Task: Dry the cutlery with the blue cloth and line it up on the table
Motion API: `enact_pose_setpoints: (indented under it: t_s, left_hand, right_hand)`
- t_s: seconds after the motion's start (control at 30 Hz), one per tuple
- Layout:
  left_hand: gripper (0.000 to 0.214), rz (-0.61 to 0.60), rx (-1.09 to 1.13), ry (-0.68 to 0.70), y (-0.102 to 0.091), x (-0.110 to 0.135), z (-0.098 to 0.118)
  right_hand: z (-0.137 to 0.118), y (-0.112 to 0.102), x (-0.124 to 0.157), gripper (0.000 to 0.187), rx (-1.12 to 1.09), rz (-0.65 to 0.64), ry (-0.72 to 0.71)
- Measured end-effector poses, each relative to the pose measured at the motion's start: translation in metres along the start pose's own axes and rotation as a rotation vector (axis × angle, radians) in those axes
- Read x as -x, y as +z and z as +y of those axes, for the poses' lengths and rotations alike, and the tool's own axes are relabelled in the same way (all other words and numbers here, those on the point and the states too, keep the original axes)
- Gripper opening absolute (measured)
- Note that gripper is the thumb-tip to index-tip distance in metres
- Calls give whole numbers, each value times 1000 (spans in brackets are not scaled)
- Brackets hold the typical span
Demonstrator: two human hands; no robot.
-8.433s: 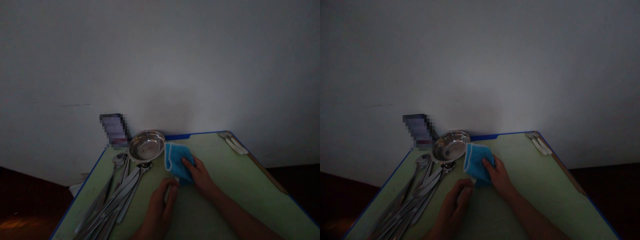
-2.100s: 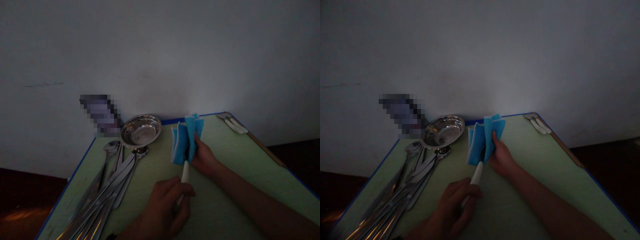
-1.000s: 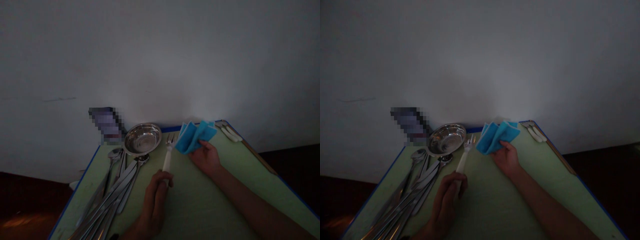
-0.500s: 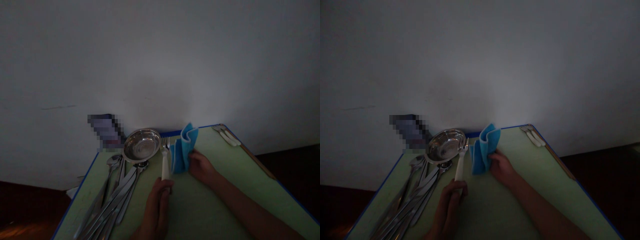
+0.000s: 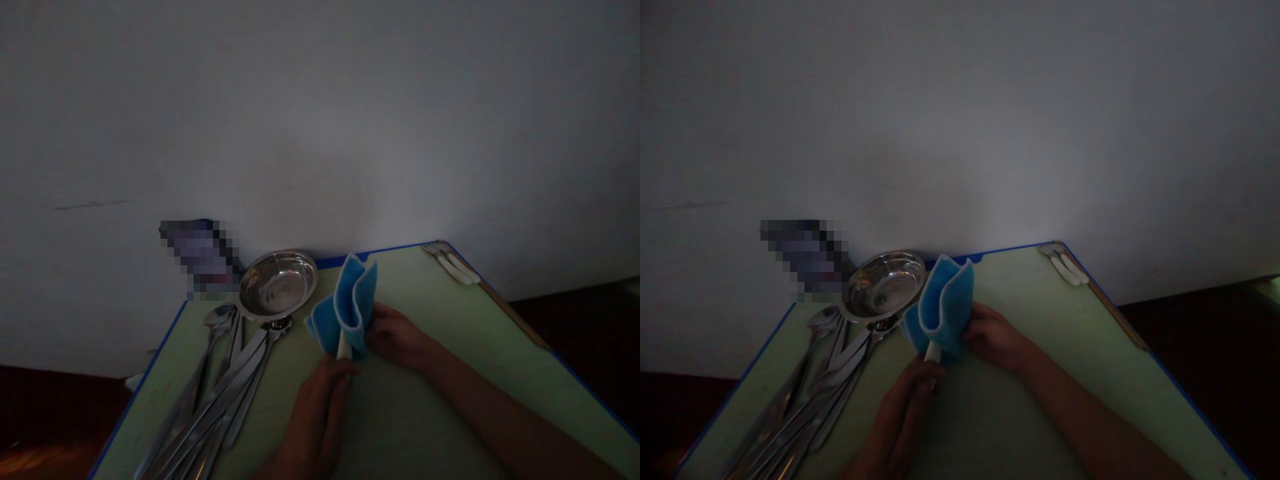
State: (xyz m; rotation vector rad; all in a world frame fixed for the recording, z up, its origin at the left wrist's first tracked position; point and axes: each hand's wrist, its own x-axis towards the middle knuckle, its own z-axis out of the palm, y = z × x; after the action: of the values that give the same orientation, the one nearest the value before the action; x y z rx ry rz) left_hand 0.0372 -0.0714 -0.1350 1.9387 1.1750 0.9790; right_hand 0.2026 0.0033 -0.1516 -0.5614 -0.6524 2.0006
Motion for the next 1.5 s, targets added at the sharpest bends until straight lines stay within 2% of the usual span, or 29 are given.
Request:
enact_pose_setpoints:
  t_s: [0.07, 0.17, 0.23, 0.37, 0.63, 0.77, 1.0, 1.1, 1.23, 1.3, 1.4, 1.47, 1.5]
  left_hand:
    - [22, -62, -40, 15, -2, 0, -1]
    - [22, -171, -90, 31, -1, 1, -3]
    - [23, -178, -109, -6, 1, 1, -4]
    - [26, -107, -49, -84, 6, -1, -6]
    - [31, -121, 62, -167, 1, -7, -4]
    - [30, -111, 63, -212, 4, -5, -6]
    - [21, -33, 221, -314, 7, -6, -7]
    - [18, -3, 229, -370, 7, -9, -6]
    - [21, 31, 215, -428, 8, -11, -7]
    - [23, 50, 201, -425, 8, -10, -8]
    - [22, 103, 193, -354, 7, -6, -10]
    - [20, 174, 210, -294, 6, -3, -10]
    - [19, 207, 227, -269, 5, -2, -9]
  right_hand:
    - [-1, -1, 0, 29, -16, 31, 20]
    - [-3, -1, 0, 8, -35, 61, 57]
    - [-3, -1, -1, 14, -25, 99, 57]
    - [2, 0, -3, 18, 11, 221, -14]
    - [8, 7, -6, 27, -20, 444, -133]
    - [8, 5, -7, 29, -35, 496, -157]
    - [6, -1, -4, 22, 107, 310, -106]
    - [6, -1, -1, 24, 126, 255, -52]
    - [8, 3, 2, 24, 182, 103, 14]
    - [9, 4, 2, 22, 186, 104, 15]
    - [4, 4, 1, 21, 136, 209, -14]
    - [-4, 0, 4, 23, 118, 179, 7]
    - [-10, -2, 6, 24, 126, 99, 77]
